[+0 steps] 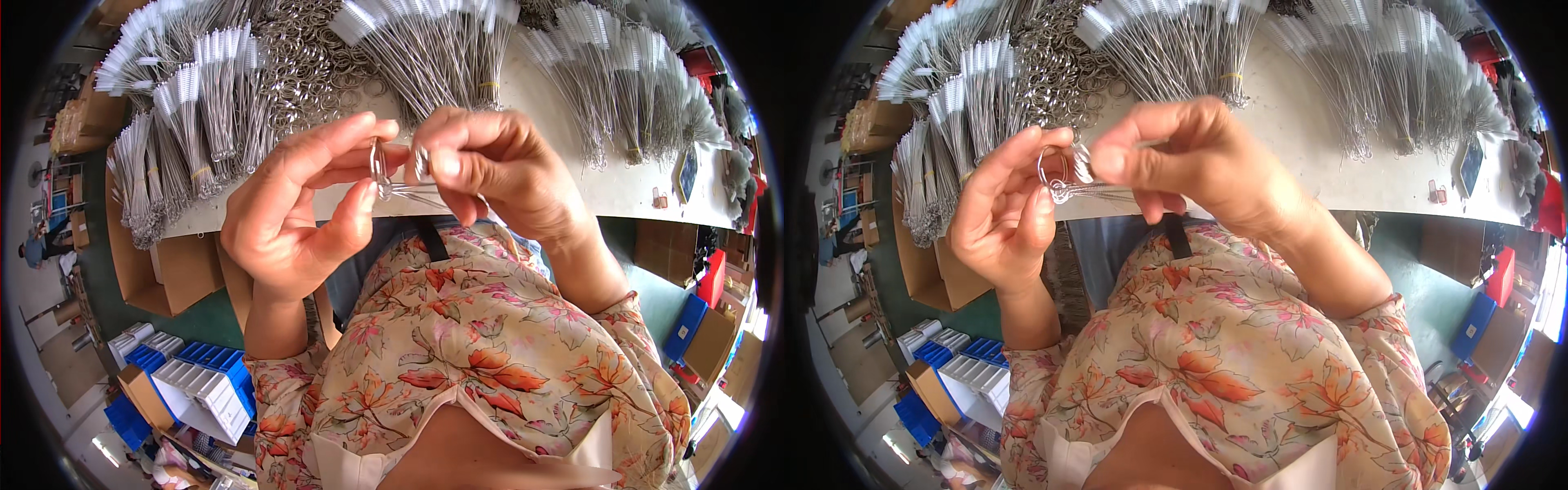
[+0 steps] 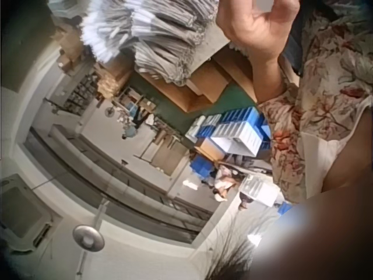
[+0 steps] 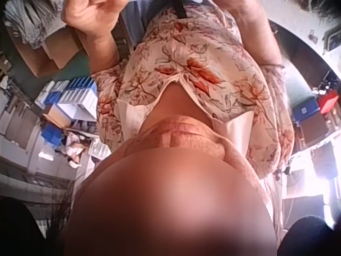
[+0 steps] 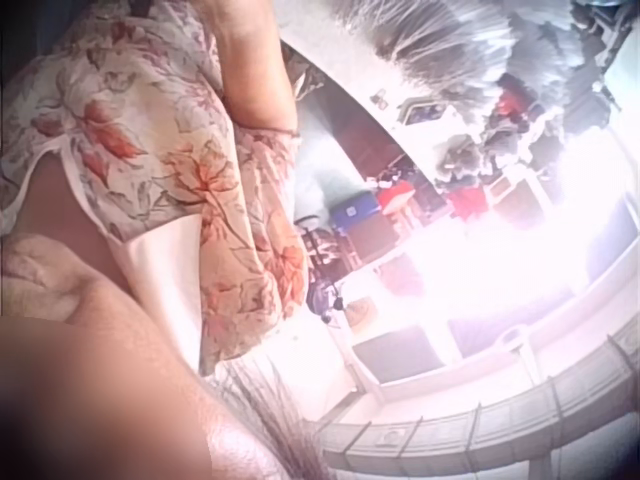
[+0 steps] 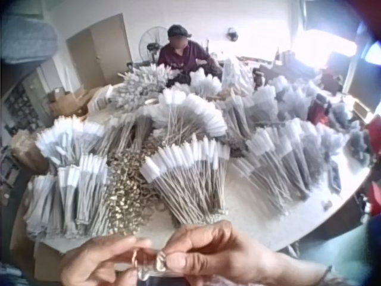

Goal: Assembling small white brushes onto metal rings and sorting them into boxes.

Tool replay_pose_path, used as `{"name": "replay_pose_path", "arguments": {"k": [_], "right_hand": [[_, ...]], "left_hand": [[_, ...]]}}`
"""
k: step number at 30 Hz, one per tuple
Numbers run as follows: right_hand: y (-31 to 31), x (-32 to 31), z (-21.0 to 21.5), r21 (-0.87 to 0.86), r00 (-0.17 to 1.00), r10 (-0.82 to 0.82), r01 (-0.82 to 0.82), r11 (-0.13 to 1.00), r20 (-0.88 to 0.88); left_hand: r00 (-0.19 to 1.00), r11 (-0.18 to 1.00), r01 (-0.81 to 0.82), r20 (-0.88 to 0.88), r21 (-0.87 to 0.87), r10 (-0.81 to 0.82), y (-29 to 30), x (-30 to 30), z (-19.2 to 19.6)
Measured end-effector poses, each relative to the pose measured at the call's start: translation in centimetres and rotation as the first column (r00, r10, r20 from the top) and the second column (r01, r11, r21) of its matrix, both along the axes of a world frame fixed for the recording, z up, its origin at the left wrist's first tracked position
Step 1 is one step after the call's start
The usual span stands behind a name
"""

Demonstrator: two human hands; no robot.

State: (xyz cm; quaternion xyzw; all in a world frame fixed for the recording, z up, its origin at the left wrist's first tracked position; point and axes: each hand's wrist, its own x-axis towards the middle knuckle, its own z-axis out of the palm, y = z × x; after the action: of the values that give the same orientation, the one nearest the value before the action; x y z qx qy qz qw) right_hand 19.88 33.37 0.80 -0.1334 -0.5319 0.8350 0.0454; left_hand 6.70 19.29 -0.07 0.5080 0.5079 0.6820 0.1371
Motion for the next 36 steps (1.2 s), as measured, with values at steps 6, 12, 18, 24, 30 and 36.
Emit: {"name": "replay_pose_path", "arguments": {"k": [6,12,18,24,30,36], "right_hand": [[-1.1,-1.9,2.0,0.11,0.976,-0.153,0.171,0.979,-0.156],[0.0,-2.5,1.9,0.282,0.985,-0.054,0.1,0.954,-0.165],[0.1,-2.4,1.4,0.31,0.979,-0.07,0.129,0.942,-0.193],[-0.2,-2.7,1.2,0.248,0.984,-0.06,0.1,0.963,-0.165],[0.4,-3.3,1.0,0.314,0.982,-0.098,0.146,0.938,-0.164],[-1.1,-3.5,1.0,0.305,0.971,-0.008,0.083,0.949,-0.239]], "left_hand": [[0.933,0.988,-0.152,-0.331,-0.005,0.142,-0.1,-0.5,1.3],[0.933,0.993,-0.069,-0.358,-0.097,0.03,0.0,-2.0,2.5],[0.95,0.957,-0.019,-0.303,-0.289,-0.073,0.4,-3.8,3.4],[0.862,0.956,0.28,0.462,-0.086,-0.211,0.8,-3.8,0.8],[0.964,0.946,0.122,0.261,-0.301,-0.041,0.2,-2.8,3.1],[0.771,0.935,0.313,0.619,-0.167,-0.147,-1.3,-3.7,2.9]]}}
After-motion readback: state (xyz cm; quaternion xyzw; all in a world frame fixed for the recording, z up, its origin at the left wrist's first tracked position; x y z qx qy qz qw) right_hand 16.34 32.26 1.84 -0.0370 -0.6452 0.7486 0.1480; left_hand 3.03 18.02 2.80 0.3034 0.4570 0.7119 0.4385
